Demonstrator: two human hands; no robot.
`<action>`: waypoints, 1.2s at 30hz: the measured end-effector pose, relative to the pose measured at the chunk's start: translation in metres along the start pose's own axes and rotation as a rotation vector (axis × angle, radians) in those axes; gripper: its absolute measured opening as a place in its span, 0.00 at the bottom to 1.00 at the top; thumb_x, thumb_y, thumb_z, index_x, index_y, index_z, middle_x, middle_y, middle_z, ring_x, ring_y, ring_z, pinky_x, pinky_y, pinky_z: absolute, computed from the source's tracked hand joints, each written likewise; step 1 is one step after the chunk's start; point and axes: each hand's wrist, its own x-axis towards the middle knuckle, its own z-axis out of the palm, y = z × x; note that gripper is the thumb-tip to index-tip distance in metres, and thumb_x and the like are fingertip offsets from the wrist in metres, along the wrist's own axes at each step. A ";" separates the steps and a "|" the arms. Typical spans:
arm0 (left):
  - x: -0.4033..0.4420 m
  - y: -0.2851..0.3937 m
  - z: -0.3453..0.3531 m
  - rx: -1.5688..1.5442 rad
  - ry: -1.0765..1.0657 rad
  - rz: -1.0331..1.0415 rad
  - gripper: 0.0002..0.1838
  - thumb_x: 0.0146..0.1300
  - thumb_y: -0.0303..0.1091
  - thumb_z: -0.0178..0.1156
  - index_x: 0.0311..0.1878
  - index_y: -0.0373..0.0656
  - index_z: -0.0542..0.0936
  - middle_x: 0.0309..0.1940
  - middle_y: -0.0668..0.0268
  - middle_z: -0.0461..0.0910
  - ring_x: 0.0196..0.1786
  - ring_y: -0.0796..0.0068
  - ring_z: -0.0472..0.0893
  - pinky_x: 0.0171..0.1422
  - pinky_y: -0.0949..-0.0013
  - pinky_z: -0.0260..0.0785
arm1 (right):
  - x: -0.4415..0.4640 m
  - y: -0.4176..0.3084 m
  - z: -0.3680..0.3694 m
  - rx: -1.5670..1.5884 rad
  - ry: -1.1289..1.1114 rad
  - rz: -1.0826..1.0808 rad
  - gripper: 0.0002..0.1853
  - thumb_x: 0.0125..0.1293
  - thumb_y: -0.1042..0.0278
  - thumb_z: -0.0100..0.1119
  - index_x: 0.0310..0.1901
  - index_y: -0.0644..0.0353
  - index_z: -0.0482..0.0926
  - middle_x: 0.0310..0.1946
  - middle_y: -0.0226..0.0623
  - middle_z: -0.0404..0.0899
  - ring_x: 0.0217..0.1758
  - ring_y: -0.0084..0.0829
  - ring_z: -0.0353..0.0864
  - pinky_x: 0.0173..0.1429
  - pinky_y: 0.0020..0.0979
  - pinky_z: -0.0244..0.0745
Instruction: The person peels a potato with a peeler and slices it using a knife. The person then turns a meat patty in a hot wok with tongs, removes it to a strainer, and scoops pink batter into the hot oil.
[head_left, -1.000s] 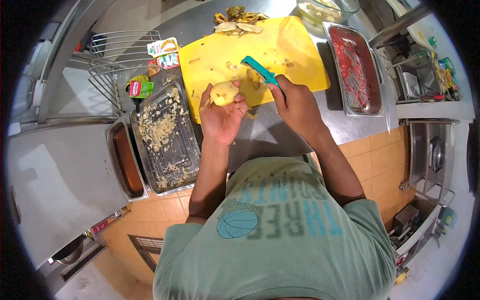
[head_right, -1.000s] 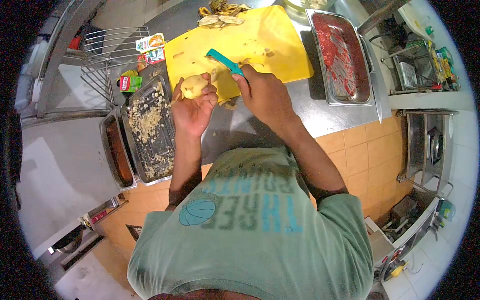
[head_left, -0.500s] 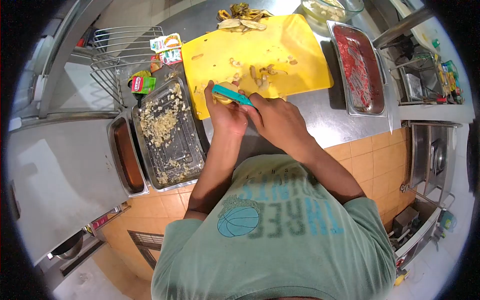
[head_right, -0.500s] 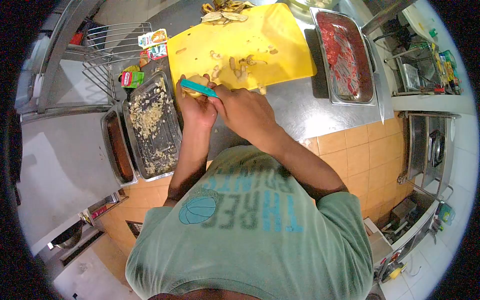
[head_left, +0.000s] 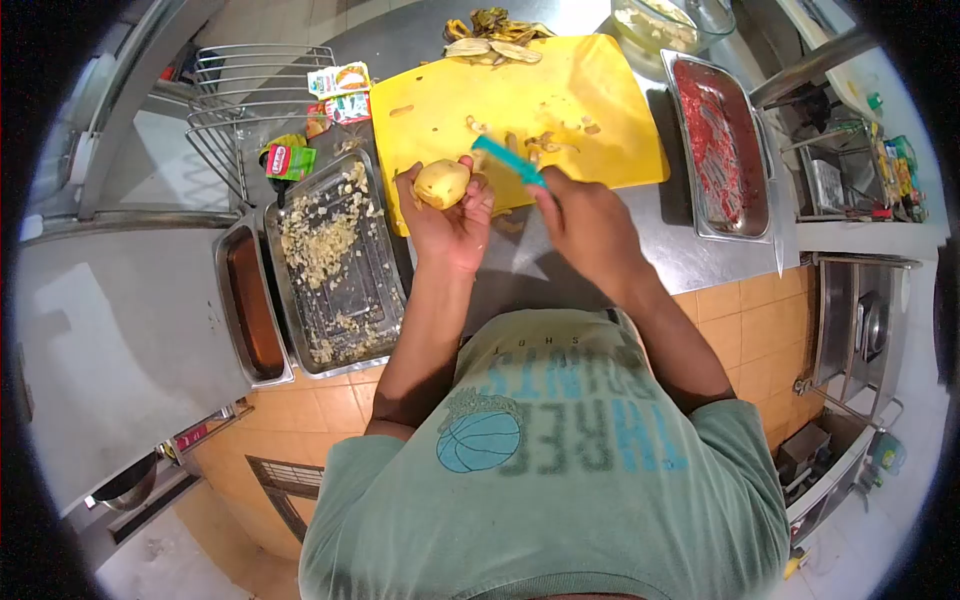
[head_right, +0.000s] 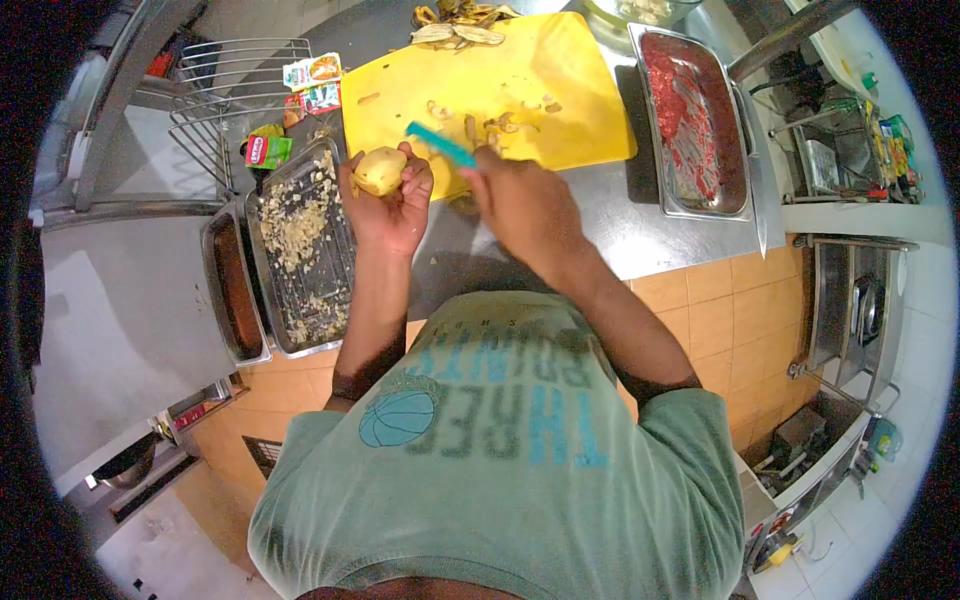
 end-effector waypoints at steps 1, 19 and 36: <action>0.002 0.000 -0.003 -0.030 -0.023 -0.037 0.19 0.64 0.45 0.48 0.39 0.35 0.71 0.31 0.56 0.74 0.25 0.67 0.67 0.27 0.70 0.61 | -0.003 -0.007 0.001 0.005 -0.002 -0.041 0.13 0.68 0.58 0.50 0.41 0.59 0.76 0.24 0.50 0.79 0.29 0.51 0.81 0.32 0.50 0.75; 0.000 -0.010 -0.011 0.159 -0.022 0.018 0.17 0.65 0.47 0.52 0.43 0.41 0.74 0.35 0.59 0.78 0.32 0.67 0.75 0.32 0.70 0.68 | -0.010 -0.019 -0.015 -0.011 0.052 -0.116 0.14 0.68 0.58 0.51 0.36 0.62 0.74 0.20 0.50 0.77 0.27 0.53 0.80 0.31 0.50 0.74; -0.009 -0.021 0.000 0.381 -0.032 -0.015 0.23 0.71 0.55 0.46 0.47 0.41 0.74 0.37 0.61 0.79 0.34 0.71 0.77 0.37 0.72 0.71 | -0.014 -0.023 -0.019 0.023 -0.016 -0.016 0.14 0.68 0.57 0.50 0.35 0.60 0.75 0.23 0.52 0.79 0.29 0.53 0.81 0.33 0.51 0.75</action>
